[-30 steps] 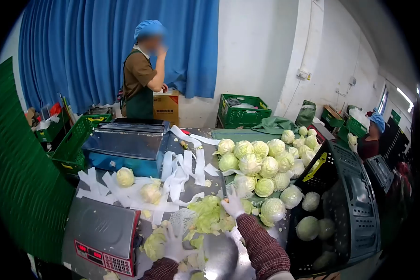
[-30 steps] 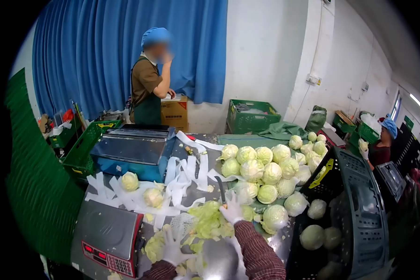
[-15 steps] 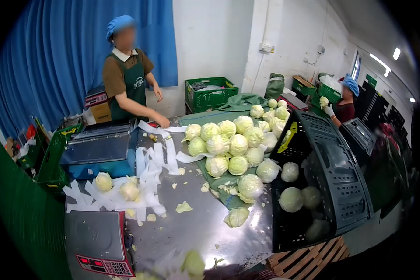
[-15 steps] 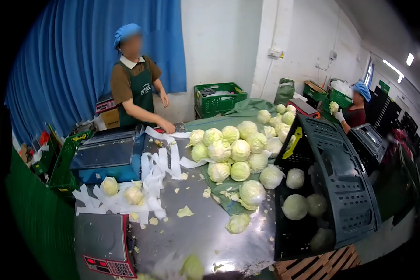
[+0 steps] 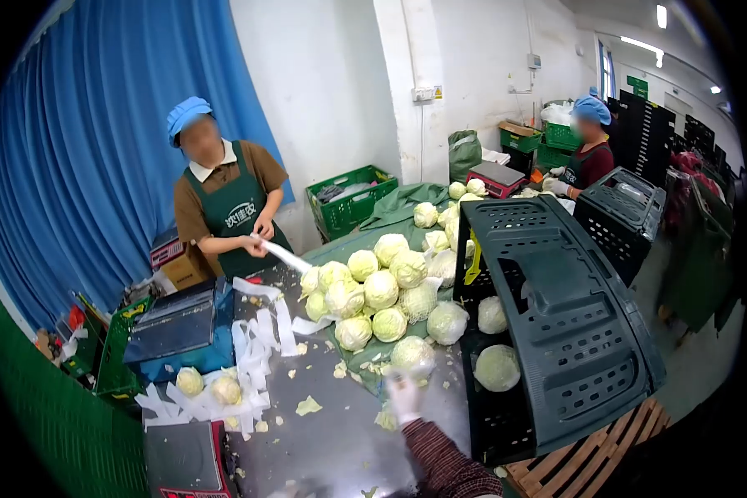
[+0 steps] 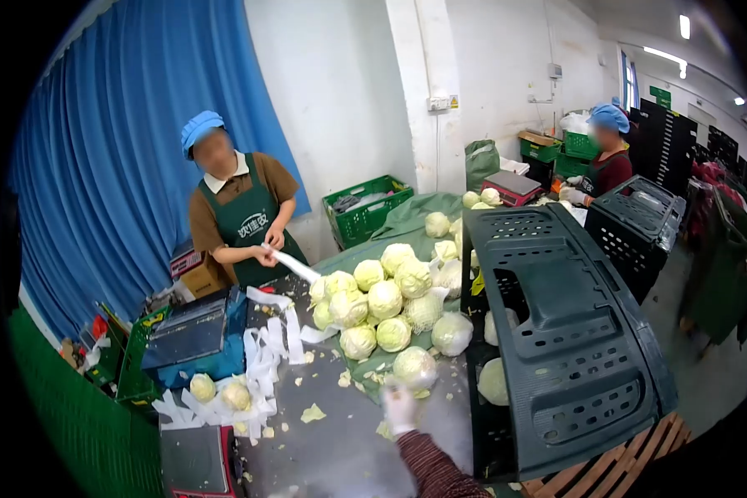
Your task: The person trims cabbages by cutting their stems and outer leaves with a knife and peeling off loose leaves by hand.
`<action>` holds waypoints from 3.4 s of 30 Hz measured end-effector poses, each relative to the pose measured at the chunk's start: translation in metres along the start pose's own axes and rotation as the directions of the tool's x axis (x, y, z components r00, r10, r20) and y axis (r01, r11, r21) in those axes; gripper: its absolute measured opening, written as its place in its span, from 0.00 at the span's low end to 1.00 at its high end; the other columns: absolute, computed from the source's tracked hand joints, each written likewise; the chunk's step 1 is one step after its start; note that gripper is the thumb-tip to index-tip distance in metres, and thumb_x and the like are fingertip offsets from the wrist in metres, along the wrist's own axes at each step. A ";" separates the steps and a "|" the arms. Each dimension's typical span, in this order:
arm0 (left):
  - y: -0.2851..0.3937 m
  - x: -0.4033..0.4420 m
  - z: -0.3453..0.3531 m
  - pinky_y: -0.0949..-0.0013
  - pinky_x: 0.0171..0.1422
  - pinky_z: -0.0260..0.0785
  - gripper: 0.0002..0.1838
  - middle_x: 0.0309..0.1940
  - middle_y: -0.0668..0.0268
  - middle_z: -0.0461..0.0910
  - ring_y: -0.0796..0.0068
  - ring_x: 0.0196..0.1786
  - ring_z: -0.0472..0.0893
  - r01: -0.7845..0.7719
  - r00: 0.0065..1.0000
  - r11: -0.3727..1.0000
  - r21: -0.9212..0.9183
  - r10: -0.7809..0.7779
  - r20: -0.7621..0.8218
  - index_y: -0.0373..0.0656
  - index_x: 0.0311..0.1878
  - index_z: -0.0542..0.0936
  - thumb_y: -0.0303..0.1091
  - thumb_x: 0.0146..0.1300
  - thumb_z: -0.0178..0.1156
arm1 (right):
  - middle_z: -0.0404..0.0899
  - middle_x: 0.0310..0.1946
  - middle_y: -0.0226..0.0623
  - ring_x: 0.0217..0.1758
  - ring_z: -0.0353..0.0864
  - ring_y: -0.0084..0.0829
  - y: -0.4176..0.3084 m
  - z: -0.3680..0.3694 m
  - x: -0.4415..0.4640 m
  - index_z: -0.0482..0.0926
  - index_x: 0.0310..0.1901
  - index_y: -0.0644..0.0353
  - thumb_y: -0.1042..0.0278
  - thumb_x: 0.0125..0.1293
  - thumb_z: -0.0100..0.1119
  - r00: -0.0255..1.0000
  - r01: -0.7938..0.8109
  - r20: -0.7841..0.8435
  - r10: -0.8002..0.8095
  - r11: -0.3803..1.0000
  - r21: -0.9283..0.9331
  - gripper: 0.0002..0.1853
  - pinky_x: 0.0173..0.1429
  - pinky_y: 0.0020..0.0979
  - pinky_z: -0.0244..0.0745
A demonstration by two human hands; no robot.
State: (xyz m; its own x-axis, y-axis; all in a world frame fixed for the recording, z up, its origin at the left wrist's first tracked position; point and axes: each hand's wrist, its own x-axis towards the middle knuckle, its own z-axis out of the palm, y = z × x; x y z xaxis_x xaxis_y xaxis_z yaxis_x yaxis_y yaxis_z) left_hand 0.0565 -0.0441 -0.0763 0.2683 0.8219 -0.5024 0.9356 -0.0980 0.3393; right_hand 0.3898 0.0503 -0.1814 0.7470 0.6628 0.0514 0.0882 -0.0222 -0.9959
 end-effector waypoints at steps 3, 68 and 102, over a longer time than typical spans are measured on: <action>0.069 0.115 0.008 0.58 0.70 0.60 0.42 0.56 0.48 0.74 0.48 0.65 0.68 -0.600 0.792 0.757 -0.257 0.517 -0.326 0.35 0.59 0.72 0.50 0.44 0.74 | 0.78 0.46 0.44 0.53 0.76 0.42 0.024 -0.041 0.042 0.78 0.51 0.61 0.63 0.57 0.65 0.894 0.180 -0.365 -0.261 0.954 -0.241 0.21 0.58 0.36 0.70; -0.046 0.045 0.099 0.61 0.68 0.63 0.58 0.61 0.48 0.64 0.57 0.65 0.68 -0.465 0.862 0.654 -0.597 0.178 -0.475 0.32 0.67 0.54 0.43 0.37 0.80 | 0.82 0.37 0.43 0.41 0.83 0.37 -0.031 0.009 -0.192 0.76 0.49 0.60 0.51 0.57 0.67 0.815 0.167 0.562 0.145 0.869 -0.467 0.25 0.46 0.33 0.76; 0.041 0.058 0.000 0.48 0.69 0.62 0.36 0.62 0.50 0.70 0.53 0.65 0.69 0.126 0.880 -0.621 -0.774 0.429 -0.202 0.40 0.66 0.67 0.57 0.61 0.41 | 0.77 0.47 0.50 0.50 0.79 0.47 -0.141 -0.046 -0.116 0.72 0.48 0.65 0.69 0.58 0.50 0.420 -0.907 0.905 -0.073 -0.045 0.418 0.17 0.61 0.44 0.72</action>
State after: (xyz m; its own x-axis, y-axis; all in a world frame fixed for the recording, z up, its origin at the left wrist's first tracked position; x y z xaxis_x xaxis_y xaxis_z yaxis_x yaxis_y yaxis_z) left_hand 0.1098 -0.0006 -0.0914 0.5916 0.7947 -0.1362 -0.7250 0.5982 0.3413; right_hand 0.3203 -0.0579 -0.0431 -0.2887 0.9570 0.0265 -0.9571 -0.2879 -0.0330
